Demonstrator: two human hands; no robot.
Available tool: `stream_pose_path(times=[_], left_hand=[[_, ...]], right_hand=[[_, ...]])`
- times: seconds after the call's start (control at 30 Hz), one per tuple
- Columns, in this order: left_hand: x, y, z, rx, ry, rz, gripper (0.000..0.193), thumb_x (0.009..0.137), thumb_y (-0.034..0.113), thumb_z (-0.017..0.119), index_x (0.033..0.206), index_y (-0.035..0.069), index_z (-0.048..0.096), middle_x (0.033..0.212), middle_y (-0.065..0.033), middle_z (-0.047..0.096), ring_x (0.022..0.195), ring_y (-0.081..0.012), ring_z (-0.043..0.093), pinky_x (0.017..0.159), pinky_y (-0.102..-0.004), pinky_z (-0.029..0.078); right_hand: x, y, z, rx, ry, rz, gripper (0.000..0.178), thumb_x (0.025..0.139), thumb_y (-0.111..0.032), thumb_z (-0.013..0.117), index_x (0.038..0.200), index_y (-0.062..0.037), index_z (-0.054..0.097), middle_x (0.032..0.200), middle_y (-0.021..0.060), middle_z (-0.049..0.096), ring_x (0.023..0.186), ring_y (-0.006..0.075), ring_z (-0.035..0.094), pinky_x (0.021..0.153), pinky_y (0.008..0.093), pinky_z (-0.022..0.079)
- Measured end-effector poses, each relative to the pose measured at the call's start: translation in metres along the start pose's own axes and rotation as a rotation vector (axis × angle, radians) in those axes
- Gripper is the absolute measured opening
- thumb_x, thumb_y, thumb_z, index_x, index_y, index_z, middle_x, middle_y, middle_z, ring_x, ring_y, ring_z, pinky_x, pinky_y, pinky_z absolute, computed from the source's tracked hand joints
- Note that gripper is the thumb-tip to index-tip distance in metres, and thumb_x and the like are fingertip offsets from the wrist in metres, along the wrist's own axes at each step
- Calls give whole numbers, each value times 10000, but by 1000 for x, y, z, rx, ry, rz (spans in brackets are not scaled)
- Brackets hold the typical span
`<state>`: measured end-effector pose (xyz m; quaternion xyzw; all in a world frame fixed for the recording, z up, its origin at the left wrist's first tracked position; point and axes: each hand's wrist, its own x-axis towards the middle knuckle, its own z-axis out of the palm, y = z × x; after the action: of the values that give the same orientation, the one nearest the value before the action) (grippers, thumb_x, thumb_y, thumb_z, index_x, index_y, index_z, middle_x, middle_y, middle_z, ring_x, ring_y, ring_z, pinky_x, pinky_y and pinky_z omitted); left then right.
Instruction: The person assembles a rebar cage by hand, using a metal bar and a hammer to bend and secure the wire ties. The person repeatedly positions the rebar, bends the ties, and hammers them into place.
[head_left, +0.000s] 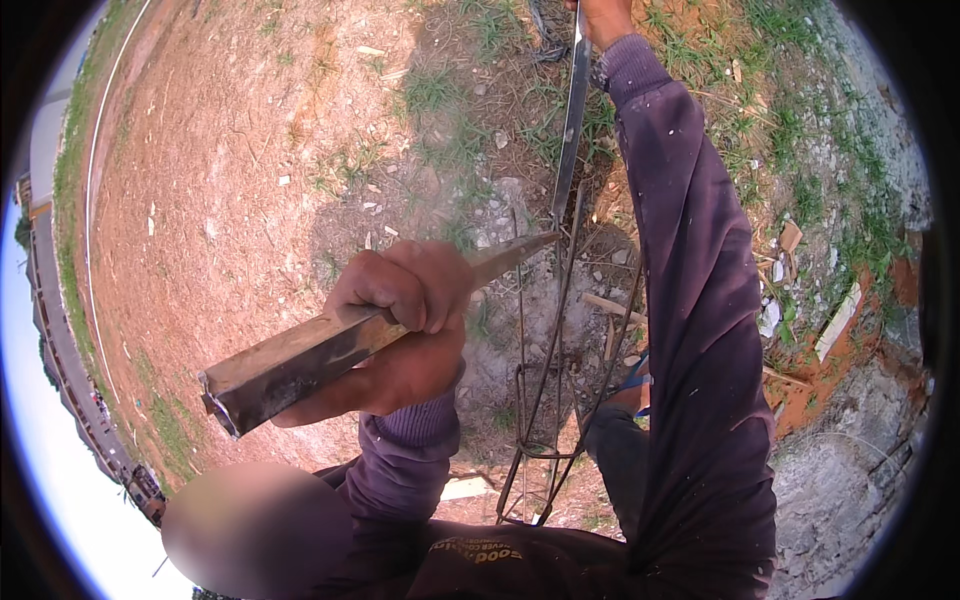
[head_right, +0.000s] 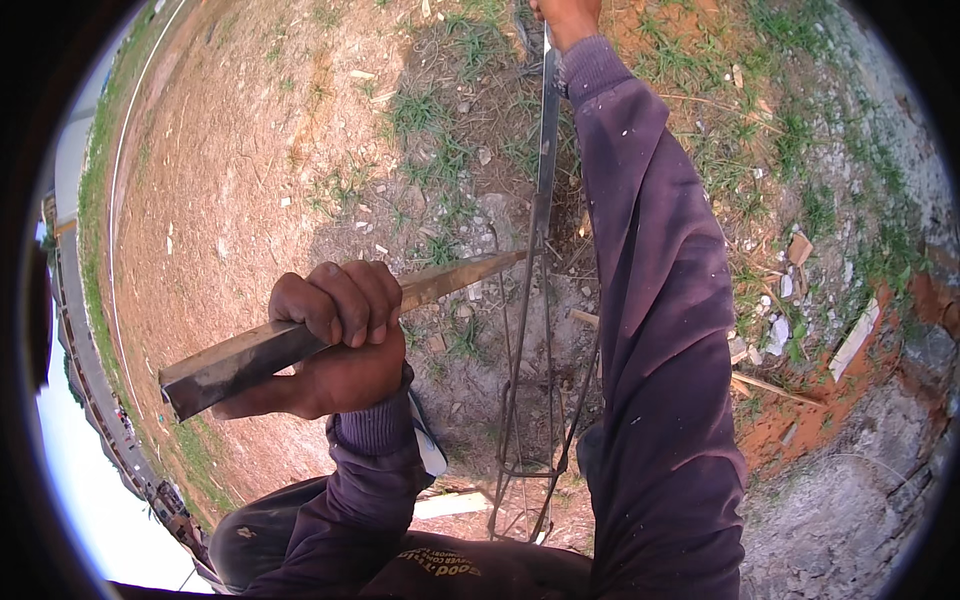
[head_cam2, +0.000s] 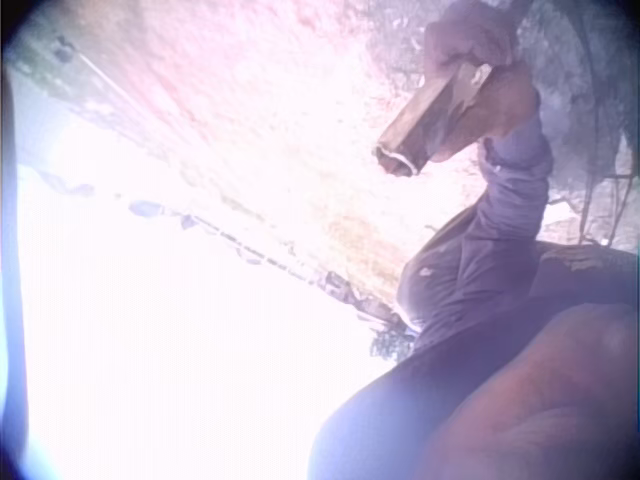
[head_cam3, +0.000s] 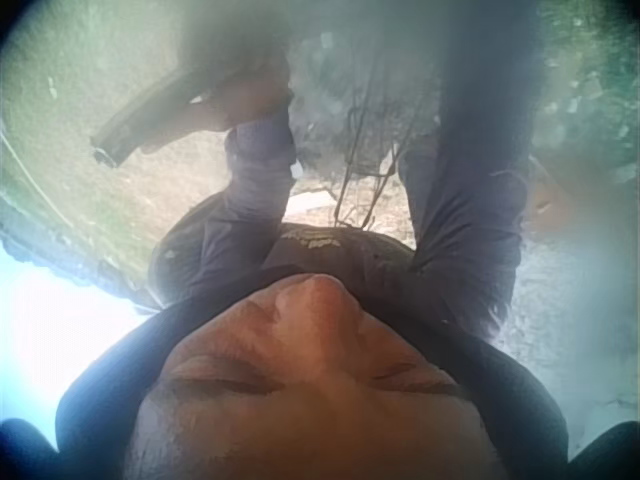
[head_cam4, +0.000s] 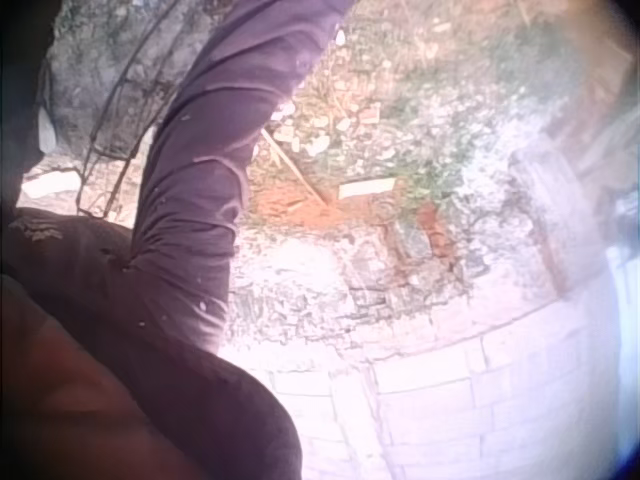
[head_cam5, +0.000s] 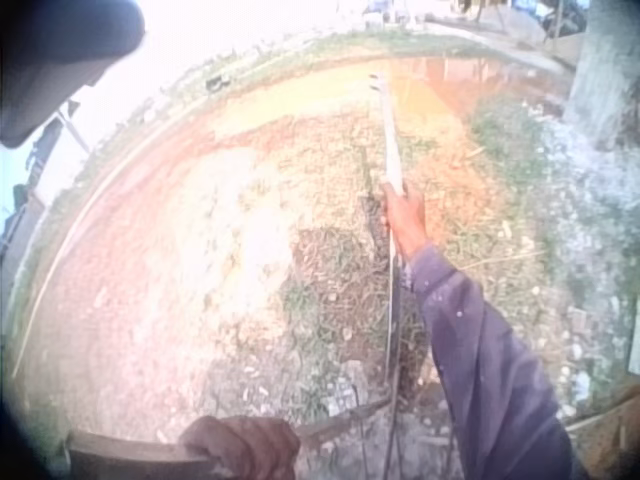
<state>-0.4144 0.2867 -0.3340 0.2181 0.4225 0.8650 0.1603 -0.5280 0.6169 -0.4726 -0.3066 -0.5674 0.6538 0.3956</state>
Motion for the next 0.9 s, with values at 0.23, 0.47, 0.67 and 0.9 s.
stream_pose_path(times=[0.23,0.47,0.67,0.9], left_hand=[[21,-12,-12,-79,-82,-54,870,649,980,261,663,120,387,519,-18,376,420,-140,340,414,-306,297],[-3,1,-5,-3,-157,-11,832,664,949,377,658,118,409,526,-19,406,430,-152,393,432,-312,304],[-17,-1,3,55,-176,19,822,672,922,433,629,102,406,512,-19,397,420,-160,380,425,-318,286],[-6,-2,12,3,-140,-20,771,754,805,496,642,46,427,547,-61,419,449,-190,384,441,-324,295]], right_hand=[[6,16,-6,-167,38,-19,273,887,-207,635,1065,0,623,642,50,576,483,140,544,430,294,432],[27,55,-8,-219,-5,60,313,875,-190,645,1128,-7,624,689,65,612,527,147,550,478,323,439],[25,62,-8,-244,-42,32,317,881,-222,638,1120,-14,634,680,51,598,550,150,543,500,323,437],[26,51,-14,-119,10,56,281,851,-175,633,1052,21,637,684,71,599,522,157,531,472,305,425]])
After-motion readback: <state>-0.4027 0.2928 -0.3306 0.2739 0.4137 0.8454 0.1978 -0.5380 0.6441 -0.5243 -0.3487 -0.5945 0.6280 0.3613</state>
